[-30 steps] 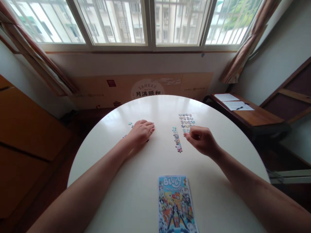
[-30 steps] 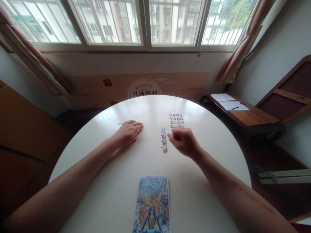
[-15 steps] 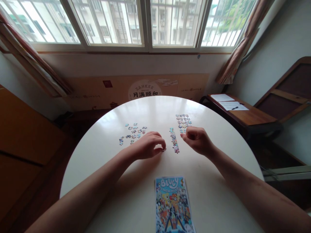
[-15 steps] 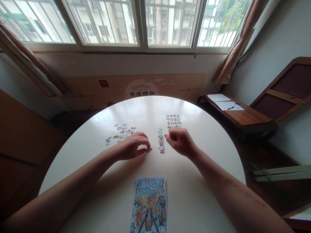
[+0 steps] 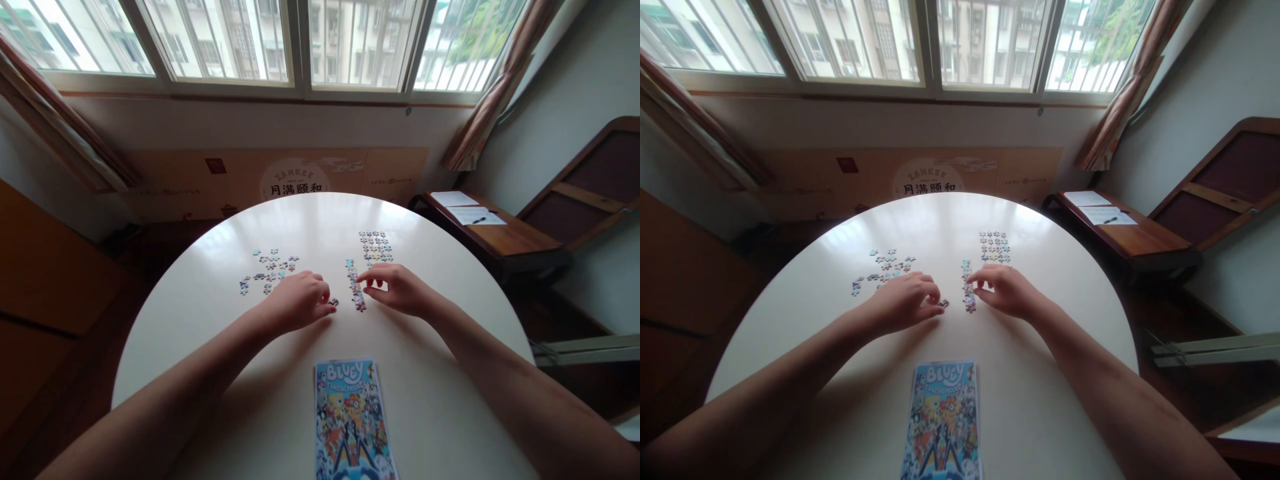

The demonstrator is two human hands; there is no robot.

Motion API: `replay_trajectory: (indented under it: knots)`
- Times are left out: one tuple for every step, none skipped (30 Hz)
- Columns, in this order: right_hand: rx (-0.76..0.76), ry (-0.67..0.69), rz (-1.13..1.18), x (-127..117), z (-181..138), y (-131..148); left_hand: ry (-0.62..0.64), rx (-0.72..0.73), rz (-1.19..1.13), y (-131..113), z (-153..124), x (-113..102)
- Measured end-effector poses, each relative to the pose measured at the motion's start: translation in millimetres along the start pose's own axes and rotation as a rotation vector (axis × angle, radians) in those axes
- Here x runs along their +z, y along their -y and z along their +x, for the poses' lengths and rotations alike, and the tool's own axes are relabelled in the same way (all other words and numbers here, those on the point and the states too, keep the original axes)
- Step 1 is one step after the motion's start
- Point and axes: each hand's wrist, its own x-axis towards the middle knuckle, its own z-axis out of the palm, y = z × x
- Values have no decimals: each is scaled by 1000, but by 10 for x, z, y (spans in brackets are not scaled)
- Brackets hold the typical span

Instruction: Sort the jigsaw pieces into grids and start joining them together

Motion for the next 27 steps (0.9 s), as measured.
replay_trajectory:
  knots:
    - [-7, 9, 3, 6, 2, -3, -1, -12, 7, -15, 5, 7]
    - [-15, 17, 9, 11, 4, -5, -2, -22, 13, -29, 10, 14]
    - [-24, 25, 15, 15, 4, -7, -2, -31, 17, -43, 17, 21]
    - [-34, 31, 18, 16, 4, -9, 1, -37, 19, -58, 23, 29]
    - [-45, 36, 19, 15, 1, -12, 7, -38, 20, -73, 30, 37]
    - [-55, 36, 17, 12, -2, -16, 12, -37, 19, -88, 37, 44]
    - [-72, 41, 12, 7, -5, -23, 18, -33, 17, -102, 45, 51]
    - [-82, 40, 10, 2, -9, -31, 24, -29, 14, -112, 53, 59]
    - [-89, 40, 12, -4, -12, -41, 26, -30, 6, -118, 61, 67]
    - [-97, 46, 10, -9, -14, -52, 29, -24, -8, -120, 69, 75]
    - [-101, 56, 12, -14, -16, -62, 32, -14, -26, -119, 75, 85]
    - [-102, 65, 13, -18, -18, -69, 31, 0, -47, -117, 79, 95]
    - [-103, 74, 15, -21, -19, -72, 29, 18, -68, -116, 80, 106]
    - [-101, 81, 19, -23, -20, -72, 24, 38, -87, -118, 79, 117]
    - [-95, 88, 25, -23, -21, -69, 16, 59, -103, -122, 75, 129]
    - [-88, 95, 33, -23, -20, -65, 5, 79, -116, -130, 71, 142]
    - [-78, 102, 42, -23, -18, -60, -7, 100, -126, -141, 67, 157]
    - [-69, 108, 51, -22, -16, -56, -19, 122, -133, -155, 64, 173]
    - [-62, 115, 57, -21, -13, -54, -32, 142, -139, -171, 63, 191]
    - [-59, 121, 60, -19, -11, -54, -47, 158, -143, -190, 64, 211]
    - [-57, 125, 60, -18, -8, -56, -63, 165, -146, -210, 67, 232]
    - [-57, 128, 56, -16, -6, -60, -81, 164, -147, -231, 72, 254]
    - [-56, 130, 51, -15, -5, -64, -102, 155, -149, -252, 79, 278]
    - [-55, 130, 48, -12, -4, -69, -123, 145, -152, -273, 87, 301]
    - [-54, 130, 47, -10, -4, -73, -144, 136, -158, -294, 96, 325]
    - [-53, 129, 46, -8, -3, -76, -163, 131, -166, -314, 105, 347]
    - [-51, 129, 45, -6, -2, -78, -182, 127, -173, -332, 114, 367]
